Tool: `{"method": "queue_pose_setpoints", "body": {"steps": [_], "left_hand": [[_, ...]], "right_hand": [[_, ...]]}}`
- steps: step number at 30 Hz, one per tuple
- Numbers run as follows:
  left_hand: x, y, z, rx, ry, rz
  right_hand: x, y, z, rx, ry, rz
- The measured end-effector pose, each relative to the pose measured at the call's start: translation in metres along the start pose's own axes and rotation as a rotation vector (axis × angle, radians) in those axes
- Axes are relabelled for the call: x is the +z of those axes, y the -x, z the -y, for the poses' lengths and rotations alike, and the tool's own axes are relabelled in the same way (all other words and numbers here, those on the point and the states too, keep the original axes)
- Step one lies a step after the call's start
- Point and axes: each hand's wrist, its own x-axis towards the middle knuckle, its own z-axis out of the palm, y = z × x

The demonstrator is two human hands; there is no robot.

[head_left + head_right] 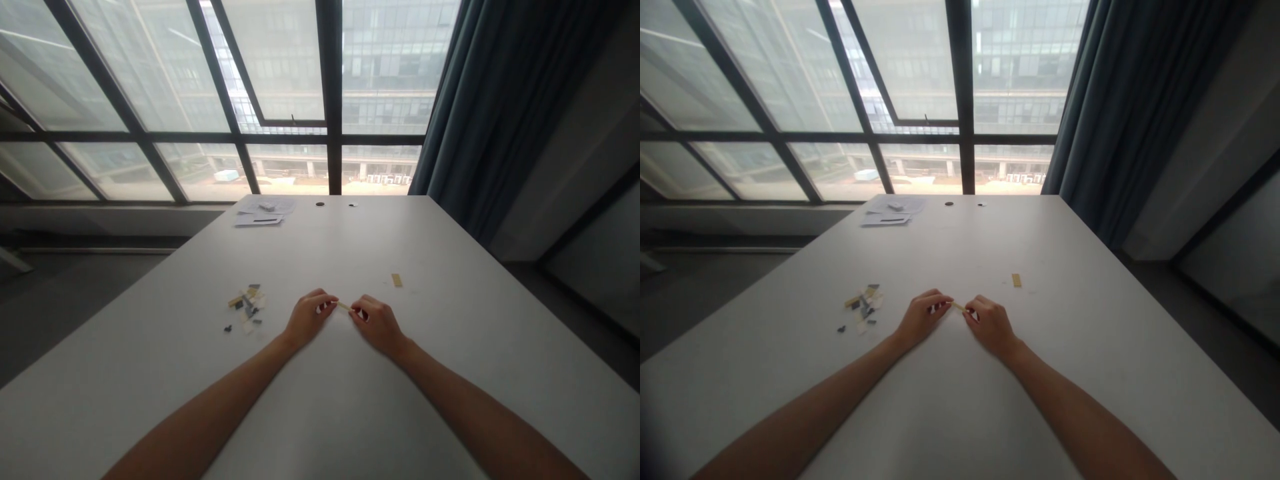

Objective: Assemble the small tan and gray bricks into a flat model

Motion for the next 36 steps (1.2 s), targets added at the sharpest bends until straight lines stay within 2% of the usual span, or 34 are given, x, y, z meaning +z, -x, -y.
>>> {"method": "queue_pose_setpoints", "body": {"steps": [17,36], "left_hand": [[-0.003,0.004,0.004,-0.022,0.057,0.024],[-0.010,0.012,-0.001,-0.083,0.102,0.104]], "right_hand": [[-0.002,0.003,0.005,-0.036,-0.038,0.046],[0.000,0.006,0.002,0.004,-0.133,0.021]]}}
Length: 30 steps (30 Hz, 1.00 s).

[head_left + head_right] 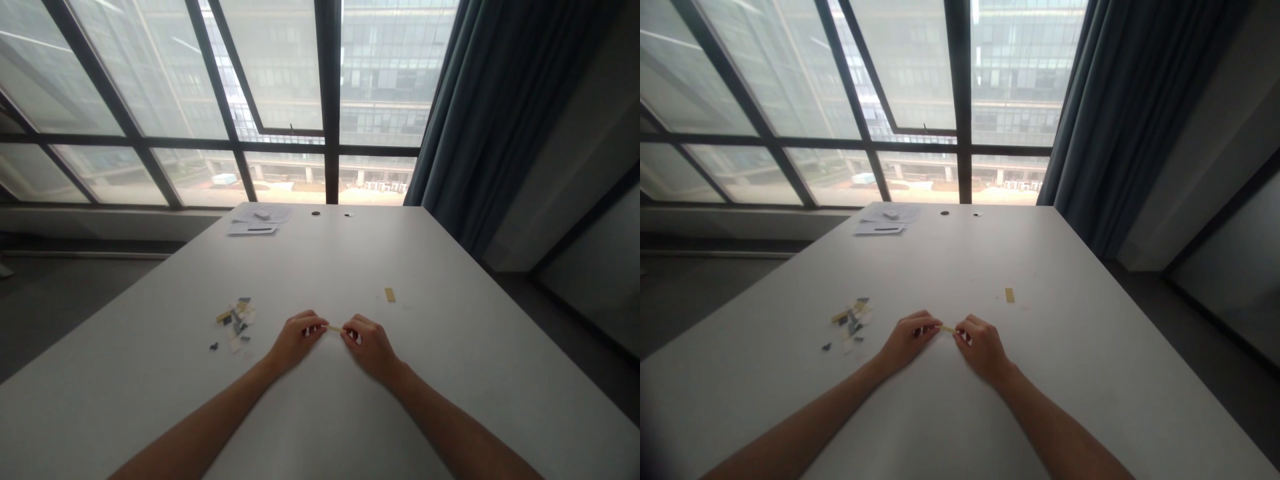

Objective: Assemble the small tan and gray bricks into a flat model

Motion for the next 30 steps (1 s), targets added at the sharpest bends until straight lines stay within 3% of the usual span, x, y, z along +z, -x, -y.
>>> {"method": "queue_pose_setpoints", "body": {"steps": [30], "left_hand": [[0.0005,-0.0046,-0.0020,0.022,-0.030,-0.017]], "right_hand": [[-0.0007,-0.0015,-0.0014,0.017,-0.016,-0.014]]}}
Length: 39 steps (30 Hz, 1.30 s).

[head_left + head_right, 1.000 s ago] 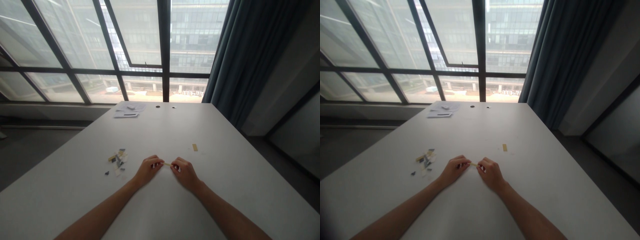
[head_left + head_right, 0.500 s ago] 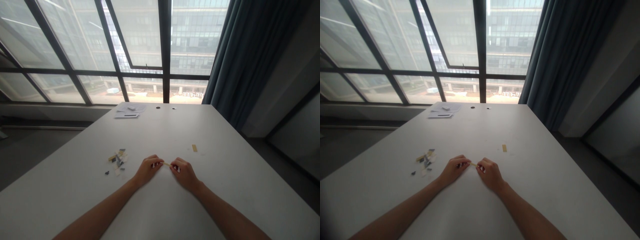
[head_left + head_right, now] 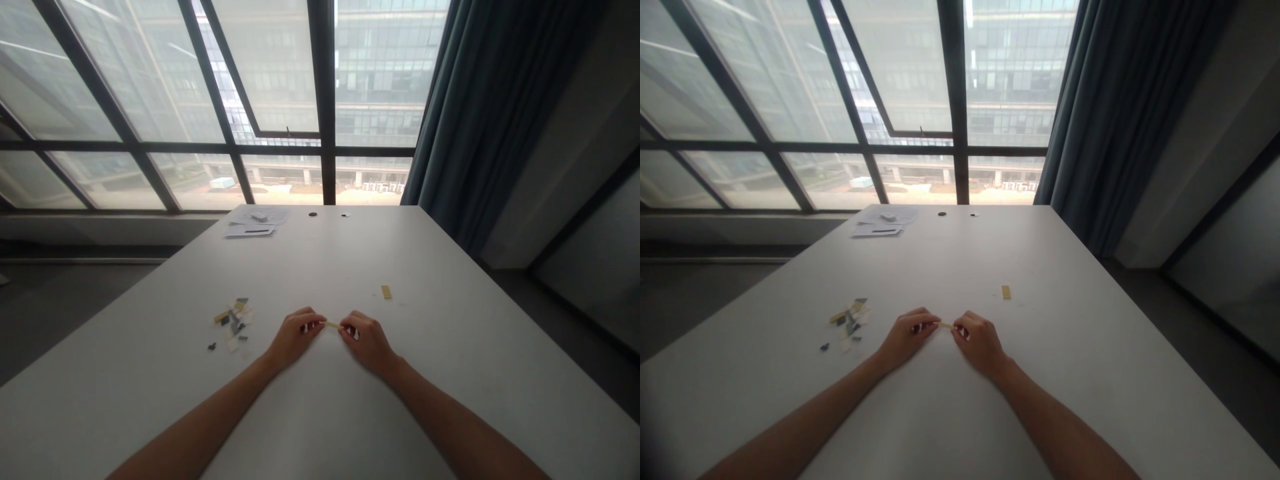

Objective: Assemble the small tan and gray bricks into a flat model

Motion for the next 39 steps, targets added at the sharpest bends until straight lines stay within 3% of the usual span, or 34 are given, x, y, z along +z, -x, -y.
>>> {"method": "queue_pose_setpoints", "body": {"steps": [28,39], "left_hand": [[0.003,0.000,-0.001,0.033,-0.035,-0.031],[-0.001,-0.011,-0.027,-0.001,0.051,-0.118]], "right_hand": [[-0.003,-0.001,0.001,0.006,-0.002,-0.028],[-0.018,-0.014,0.012,0.006,-0.102,-0.064]]}}
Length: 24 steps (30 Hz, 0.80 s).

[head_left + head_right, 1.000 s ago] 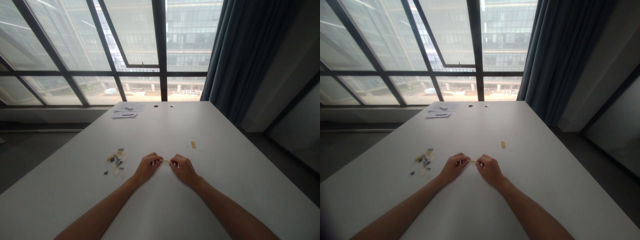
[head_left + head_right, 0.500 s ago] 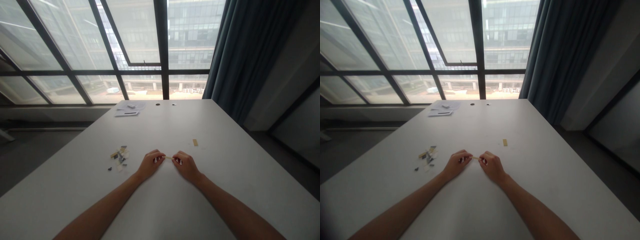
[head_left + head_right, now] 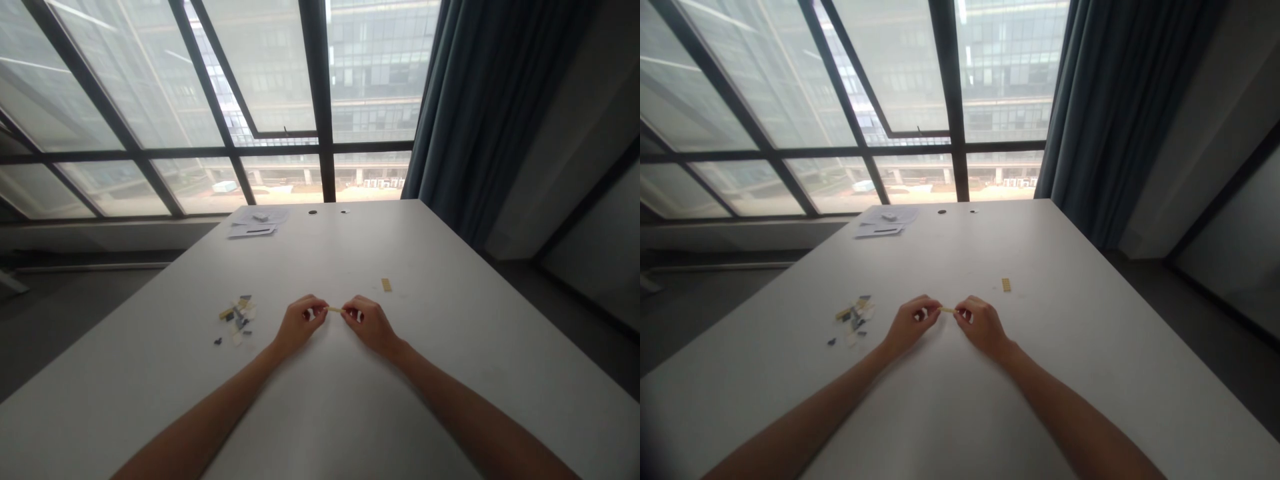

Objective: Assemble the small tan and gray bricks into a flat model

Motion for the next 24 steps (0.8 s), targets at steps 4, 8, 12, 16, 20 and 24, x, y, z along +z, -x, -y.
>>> {"method": "queue_pose_setpoints", "body": {"steps": [4,8,12,16,20,24], "left_hand": [[0.003,-0.012,-0.016,-0.016,0.026,-0.027],[0.009,-0.030,-0.026,0.002,0.063,-0.060],[0.025,-0.056,-0.029,0.050,0.072,-0.040],[0.053,-0.084,-0.026,0.070,0.089,-0.010],[0.084,-0.106,-0.016,0.020,0.017,0.019],[0.105,-0.115,-0.006,-0.061,-0.144,0.110]], "right_hand": [[-0.009,-0.010,0.007,0.087,-0.036,-0.106],[-0.024,-0.021,0.006,0.133,-0.047,-0.112],[-0.047,-0.028,-0.004,0.138,0.024,-0.103],[-0.072,-0.028,-0.023,0.162,0.121,-0.124],[-0.095,-0.023,-0.054,0.306,0.279,-0.218],[-0.106,-0.015,-0.084,0.467,0.445,-0.278]]}}
